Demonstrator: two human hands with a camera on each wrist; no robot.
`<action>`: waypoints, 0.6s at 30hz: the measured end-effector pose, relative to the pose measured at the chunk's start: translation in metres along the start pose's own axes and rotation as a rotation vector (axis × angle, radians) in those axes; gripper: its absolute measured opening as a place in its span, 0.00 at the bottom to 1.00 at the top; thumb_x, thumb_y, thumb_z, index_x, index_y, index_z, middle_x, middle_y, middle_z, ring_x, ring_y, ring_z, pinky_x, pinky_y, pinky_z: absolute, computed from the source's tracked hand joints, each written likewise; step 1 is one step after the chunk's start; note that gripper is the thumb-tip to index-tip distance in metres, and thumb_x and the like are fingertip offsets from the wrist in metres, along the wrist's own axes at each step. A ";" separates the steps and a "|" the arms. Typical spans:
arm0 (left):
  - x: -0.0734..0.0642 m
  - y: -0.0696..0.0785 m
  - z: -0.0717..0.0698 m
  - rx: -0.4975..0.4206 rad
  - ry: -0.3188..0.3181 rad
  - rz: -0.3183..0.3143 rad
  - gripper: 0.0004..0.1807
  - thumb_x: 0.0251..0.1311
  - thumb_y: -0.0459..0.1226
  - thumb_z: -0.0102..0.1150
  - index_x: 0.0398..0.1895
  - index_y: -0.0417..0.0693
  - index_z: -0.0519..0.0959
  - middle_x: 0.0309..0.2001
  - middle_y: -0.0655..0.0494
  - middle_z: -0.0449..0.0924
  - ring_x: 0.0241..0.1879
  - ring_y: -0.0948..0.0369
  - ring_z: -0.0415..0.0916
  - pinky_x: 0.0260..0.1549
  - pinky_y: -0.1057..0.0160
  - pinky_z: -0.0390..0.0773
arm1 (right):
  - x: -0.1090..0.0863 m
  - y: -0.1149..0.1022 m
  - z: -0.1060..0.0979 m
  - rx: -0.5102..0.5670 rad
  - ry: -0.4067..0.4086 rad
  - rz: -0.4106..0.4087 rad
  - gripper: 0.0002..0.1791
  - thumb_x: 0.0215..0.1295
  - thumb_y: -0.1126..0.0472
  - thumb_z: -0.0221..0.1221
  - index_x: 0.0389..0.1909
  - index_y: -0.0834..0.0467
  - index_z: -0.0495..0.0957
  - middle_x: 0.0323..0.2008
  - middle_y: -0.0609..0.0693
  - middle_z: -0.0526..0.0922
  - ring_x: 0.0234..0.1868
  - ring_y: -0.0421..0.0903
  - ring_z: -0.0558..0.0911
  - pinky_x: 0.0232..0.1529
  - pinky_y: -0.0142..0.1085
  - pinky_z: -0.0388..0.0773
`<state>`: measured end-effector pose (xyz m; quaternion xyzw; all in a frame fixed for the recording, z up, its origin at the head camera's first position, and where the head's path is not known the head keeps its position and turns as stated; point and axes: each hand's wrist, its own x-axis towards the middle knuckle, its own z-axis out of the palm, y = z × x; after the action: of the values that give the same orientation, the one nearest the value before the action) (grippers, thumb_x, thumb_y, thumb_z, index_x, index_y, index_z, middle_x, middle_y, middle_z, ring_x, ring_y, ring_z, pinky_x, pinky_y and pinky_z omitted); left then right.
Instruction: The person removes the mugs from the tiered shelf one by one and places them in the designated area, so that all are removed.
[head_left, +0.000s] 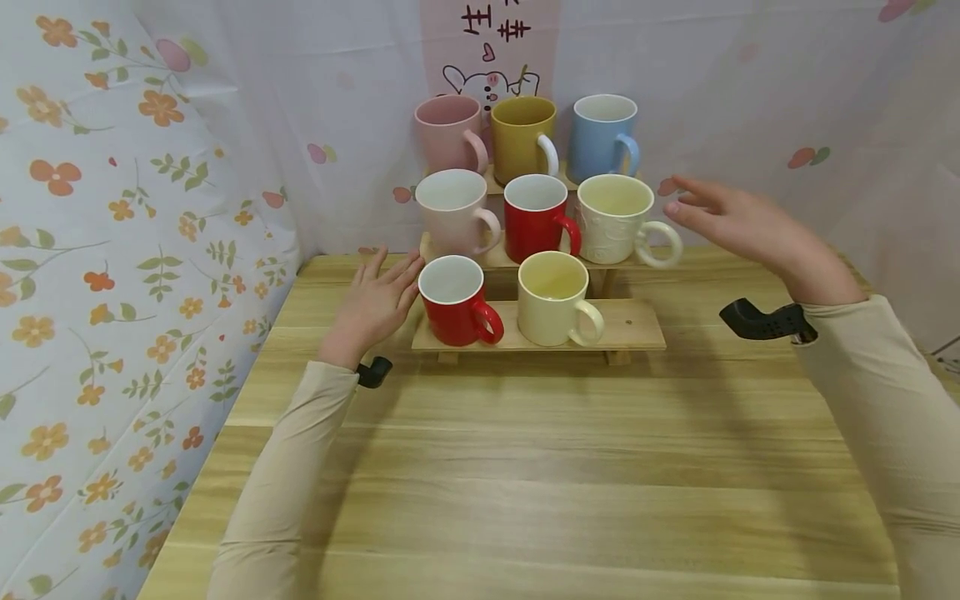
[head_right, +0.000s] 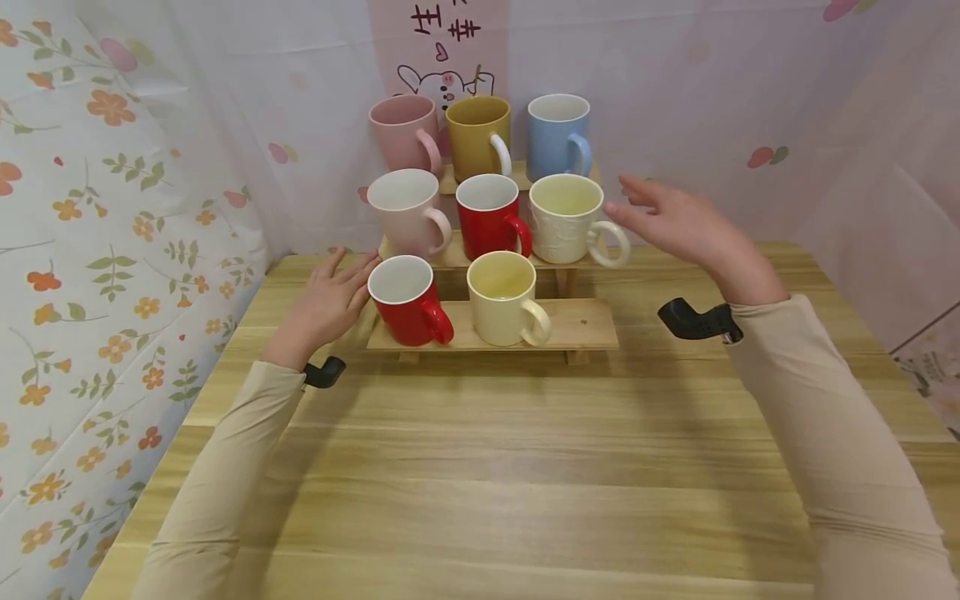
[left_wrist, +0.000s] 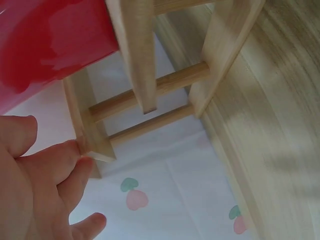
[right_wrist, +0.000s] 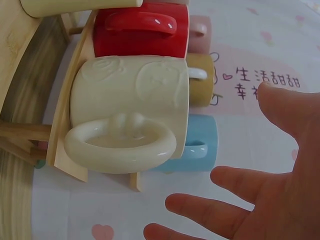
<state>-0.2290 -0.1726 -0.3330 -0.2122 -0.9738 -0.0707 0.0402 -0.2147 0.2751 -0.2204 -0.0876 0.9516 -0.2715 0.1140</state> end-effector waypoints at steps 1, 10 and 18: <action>-0.001 0.000 0.000 -0.002 0.006 0.004 0.28 0.74 0.48 0.31 0.74 0.53 0.57 0.75 0.58 0.52 0.74 0.42 0.38 0.69 0.37 0.43 | 0.001 -0.001 -0.001 -0.006 0.002 -0.004 0.40 0.70 0.36 0.38 0.76 0.44 0.35 0.73 0.66 0.52 0.71 0.72 0.50 0.60 0.70 0.48; 0.000 0.000 0.006 -0.006 0.010 0.010 0.28 0.74 0.48 0.30 0.74 0.52 0.57 0.75 0.58 0.51 0.75 0.42 0.37 0.68 0.36 0.46 | 0.008 0.001 -0.006 -0.014 -0.009 -0.008 0.40 0.71 0.36 0.38 0.76 0.45 0.35 0.73 0.67 0.51 0.70 0.72 0.50 0.61 0.71 0.47; 0.003 0.000 0.006 0.003 0.002 0.005 0.28 0.74 0.48 0.32 0.74 0.53 0.56 0.75 0.58 0.51 0.75 0.42 0.38 0.67 0.36 0.48 | 0.017 0.000 -0.014 -0.042 -0.036 0.026 0.42 0.70 0.34 0.37 0.76 0.46 0.33 0.71 0.69 0.52 0.69 0.74 0.51 0.60 0.71 0.48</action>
<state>-0.2316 -0.1705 -0.3382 -0.2147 -0.9733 -0.0694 0.0419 -0.2344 0.2787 -0.2117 -0.0824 0.9560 -0.2481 0.1330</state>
